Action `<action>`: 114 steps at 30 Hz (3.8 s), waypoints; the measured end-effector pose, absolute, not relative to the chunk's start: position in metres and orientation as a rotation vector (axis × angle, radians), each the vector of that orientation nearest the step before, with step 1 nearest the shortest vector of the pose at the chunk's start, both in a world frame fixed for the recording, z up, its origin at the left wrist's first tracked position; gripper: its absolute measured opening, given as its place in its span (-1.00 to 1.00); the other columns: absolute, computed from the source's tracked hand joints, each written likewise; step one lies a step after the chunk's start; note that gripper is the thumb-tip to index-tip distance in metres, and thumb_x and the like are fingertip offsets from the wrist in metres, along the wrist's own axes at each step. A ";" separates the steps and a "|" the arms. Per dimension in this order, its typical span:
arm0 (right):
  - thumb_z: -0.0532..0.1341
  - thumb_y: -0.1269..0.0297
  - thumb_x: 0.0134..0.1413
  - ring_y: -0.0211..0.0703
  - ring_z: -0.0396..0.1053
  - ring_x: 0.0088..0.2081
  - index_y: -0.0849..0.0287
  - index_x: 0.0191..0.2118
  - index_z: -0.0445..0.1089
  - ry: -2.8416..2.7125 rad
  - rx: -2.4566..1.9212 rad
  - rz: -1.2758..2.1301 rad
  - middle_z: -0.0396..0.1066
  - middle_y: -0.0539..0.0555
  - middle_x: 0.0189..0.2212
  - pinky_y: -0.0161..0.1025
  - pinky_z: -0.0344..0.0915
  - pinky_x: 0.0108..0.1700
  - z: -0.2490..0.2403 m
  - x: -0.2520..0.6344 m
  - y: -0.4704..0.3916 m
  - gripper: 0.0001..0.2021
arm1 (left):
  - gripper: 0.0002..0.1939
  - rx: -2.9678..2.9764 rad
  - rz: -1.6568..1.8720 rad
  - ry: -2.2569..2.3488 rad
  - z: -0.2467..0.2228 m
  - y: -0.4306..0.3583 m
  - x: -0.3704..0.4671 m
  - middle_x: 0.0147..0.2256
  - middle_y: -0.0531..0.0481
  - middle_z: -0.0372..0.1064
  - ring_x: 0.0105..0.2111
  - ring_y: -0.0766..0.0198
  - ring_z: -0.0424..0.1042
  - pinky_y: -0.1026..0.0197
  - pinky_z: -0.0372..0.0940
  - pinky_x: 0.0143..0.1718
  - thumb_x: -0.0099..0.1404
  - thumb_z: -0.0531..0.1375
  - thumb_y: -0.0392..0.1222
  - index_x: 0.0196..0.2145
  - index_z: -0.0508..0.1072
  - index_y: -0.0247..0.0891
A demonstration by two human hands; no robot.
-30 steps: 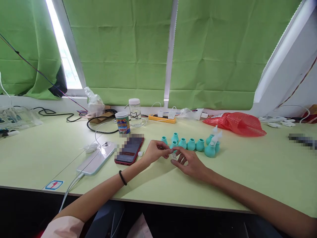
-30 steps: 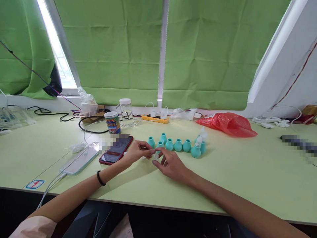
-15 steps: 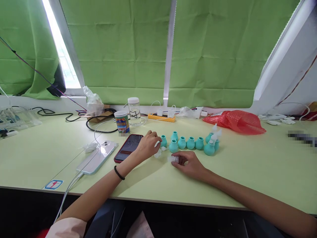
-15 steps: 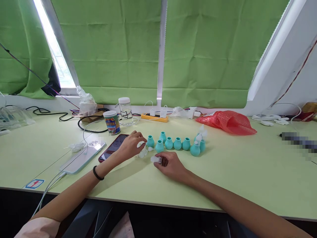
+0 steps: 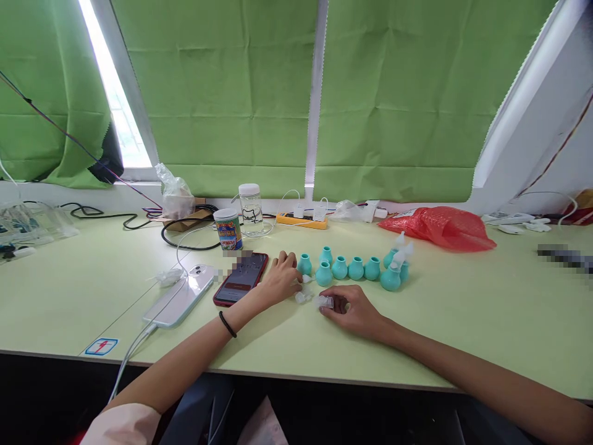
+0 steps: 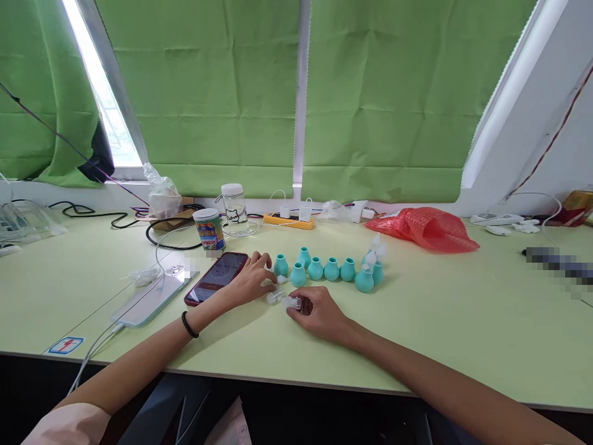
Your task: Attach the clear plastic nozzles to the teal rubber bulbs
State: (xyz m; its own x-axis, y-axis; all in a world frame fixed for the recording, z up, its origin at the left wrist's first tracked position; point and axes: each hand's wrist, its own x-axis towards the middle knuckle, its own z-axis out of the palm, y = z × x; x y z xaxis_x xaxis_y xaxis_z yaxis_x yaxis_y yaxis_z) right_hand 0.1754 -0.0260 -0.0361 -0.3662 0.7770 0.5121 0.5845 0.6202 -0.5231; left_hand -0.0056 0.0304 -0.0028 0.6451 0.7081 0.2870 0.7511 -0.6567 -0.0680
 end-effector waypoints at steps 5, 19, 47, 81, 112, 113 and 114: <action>0.16 0.33 -0.20 -0.37 0.14 -0.64 0.22 -0.38 0.37 -2.088 -1.068 0.330 0.28 -0.03 -0.66 -0.38 0.14 -0.57 -0.037 0.175 -0.026 -0.84 | -0.83 -2.634 -0.325 -1.231 -0.006 0.031 -0.001 -0.28 -0.10 0.09 -0.21 0.14 0.03 0.14 0.05 -0.27 0.10 0.07 -0.15 -0.41 0.44 -0.19; 0.16 0.32 -0.19 -0.35 0.14 -0.64 0.22 -0.38 0.37 -2.091 -1.088 0.329 0.28 -0.03 -0.65 -0.38 0.13 -0.59 -0.035 0.175 -0.027 -0.83 | -0.80 -2.500 -0.299 -1.263 -0.012 0.025 0.005 -0.21 -0.15 0.06 -0.18 0.06 -0.01 0.02 -0.02 -0.30 0.12 0.00 -0.29 -0.51 0.41 -0.29; 0.15 0.33 -0.20 -0.36 0.13 -0.63 0.24 -0.38 0.37 -2.087 -1.120 0.338 0.28 -0.02 -0.65 -0.38 0.11 -0.55 -0.033 0.173 -0.028 -0.83 | -0.82 -2.402 -0.364 -1.174 -0.022 0.030 0.004 -0.19 -0.11 0.11 -0.17 0.06 0.02 -0.02 -0.02 -0.30 0.11 0.02 -0.26 -0.52 0.40 -0.27; 0.12 0.26 -0.12 -0.37 0.10 -0.62 0.23 -0.39 0.37 -1.935 -1.087 0.466 0.25 -0.04 -0.65 -0.39 0.09 -0.58 -0.037 0.178 -0.021 -0.82 | -0.87 -3.044 -1.245 -0.781 -0.002 0.008 0.011 -0.54 -0.01 0.38 -0.52 0.39 0.30 0.37 0.19 -0.48 0.03 0.09 -0.32 -0.49 0.44 -0.34; 0.11 0.22 -0.11 -0.37 0.07 -0.60 0.24 -0.48 0.31 -1.960 -1.066 0.549 0.16 -0.06 -0.66 -0.39 0.09 -0.58 -0.035 0.177 -0.023 -0.83 | -0.87 -3.139 -1.499 -0.707 -0.004 0.005 0.015 -0.48 -0.08 0.41 -0.43 0.33 0.34 0.27 0.24 -0.36 0.07 0.14 -0.22 -0.49 0.46 -0.32; 0.11 0.23 -0.10 -0.37 0.07 -0.60 0.24 -0.48 0.31 -1.965 -1.063 0.548 0.16 -0.06 -0.67 -0.40 0.09 -0.58 -0.035 0.177 -0.023 -0.83 | -0.86 -3.136 -1.492 -0.683 -0.004 0.005 0.015 -0.48 -0.08 0.41 -0.43 0.33 0.34 0.27 0.24 -0.35 0.07 0.13 -0.22 -0.48 0.46 -0.31; 0.11 0.23 -0.10 -0.37 0.07 -0.60 0.24 -0.48 0.31 -1.965 -1.061 0.547 0.16 -0.06 -0.66 -0.40 0.09 -0.58 -0.035 0.177 -0.023 -0.83 | -0.86 -3.128 -1.486 -0.659 -0.005 0.005 0.015 -0.48 -0.08 0.41 -0.42 0.33 0.34 0.26 0.24 -0.35 0.08 0.13 -0.22 -0.48 0.46 -0.31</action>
State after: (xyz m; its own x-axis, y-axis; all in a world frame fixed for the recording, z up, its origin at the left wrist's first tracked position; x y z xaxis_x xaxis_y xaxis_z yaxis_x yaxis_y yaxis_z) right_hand 0.1771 -0.0228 -0.0354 -0.3112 0.8347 0.4544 0.4795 0.5507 -0.6832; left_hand 0.0152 0.0053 -0.0047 0.5903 0.4774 0.6509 0.1619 -0.8600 0.4839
